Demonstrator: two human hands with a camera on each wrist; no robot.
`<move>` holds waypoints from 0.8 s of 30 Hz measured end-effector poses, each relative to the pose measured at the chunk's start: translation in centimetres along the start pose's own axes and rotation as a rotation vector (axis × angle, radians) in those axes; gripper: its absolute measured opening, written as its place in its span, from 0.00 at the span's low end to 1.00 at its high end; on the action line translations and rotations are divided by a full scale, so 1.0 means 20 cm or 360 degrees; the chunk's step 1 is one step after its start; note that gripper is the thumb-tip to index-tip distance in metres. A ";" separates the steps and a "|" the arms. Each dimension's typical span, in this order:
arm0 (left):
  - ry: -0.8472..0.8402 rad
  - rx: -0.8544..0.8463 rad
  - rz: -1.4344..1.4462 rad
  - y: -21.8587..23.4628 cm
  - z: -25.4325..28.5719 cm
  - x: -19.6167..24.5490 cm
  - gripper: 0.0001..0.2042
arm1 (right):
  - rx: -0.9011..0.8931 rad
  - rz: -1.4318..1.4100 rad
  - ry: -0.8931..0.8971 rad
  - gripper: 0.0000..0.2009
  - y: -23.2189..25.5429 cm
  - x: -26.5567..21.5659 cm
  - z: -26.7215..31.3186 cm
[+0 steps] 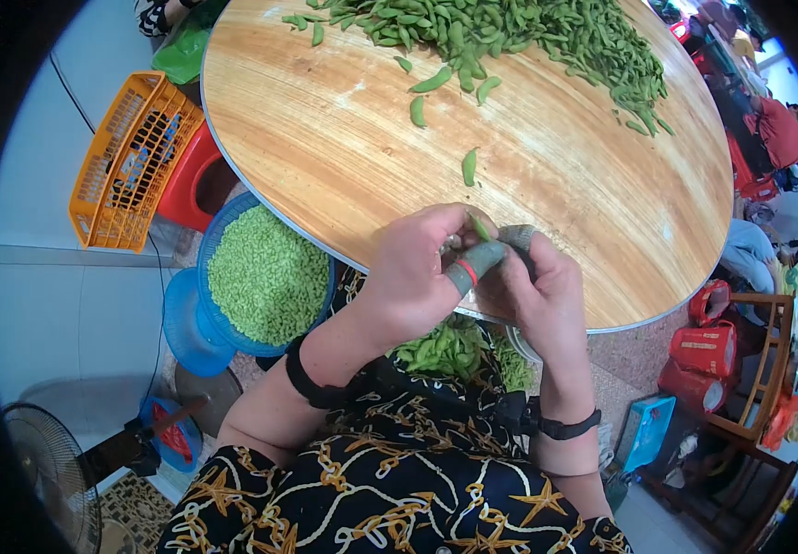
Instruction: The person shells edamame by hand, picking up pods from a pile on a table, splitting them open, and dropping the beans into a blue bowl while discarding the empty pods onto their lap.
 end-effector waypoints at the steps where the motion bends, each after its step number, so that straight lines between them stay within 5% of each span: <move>1: -0.0075 0.0025 -0.0023 0.01 0.00 0.00 0.06 | -0.0004 0.0001 -0.0001 0.04 0.00 0.00 0.00; 5: -0.0014 -0.0216 0.0104 0.04 -0.03 -0.01 0.06 | -0.0018 0.0024 -0.0042 0.04 -0.01 0.01 0.00; 10: 0.0373 -0.0466 0.0893 0.02 -0.02 -0.10 0.08 | 0.0006 -0.0206 -0.0271 0.05 -0.03 0.01 0.00; 22: 0.0446 -0.0173 0.1464 0.08 -0.01 -0.12 0.07 | 0.0010 0.0512 0.0288 0.06 -0.13 -0.15 -0.03; 24: 0.0396 -0.0143 0.1512 0.10 -0.01 -0.14 0.07 | -0.0317 0.0662 0.0107 0.05 -0.13 -0.14 -0.08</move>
Point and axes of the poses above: each hand's wrist, its own z-axis away from the middle knuckle, its own y-axis out of the back of the hand, x = y × z, the point moved 4 cm from there along -z, towards the middle knuckle, and after that the axes turned 12 degrees about -z, right-handed, at the moved point
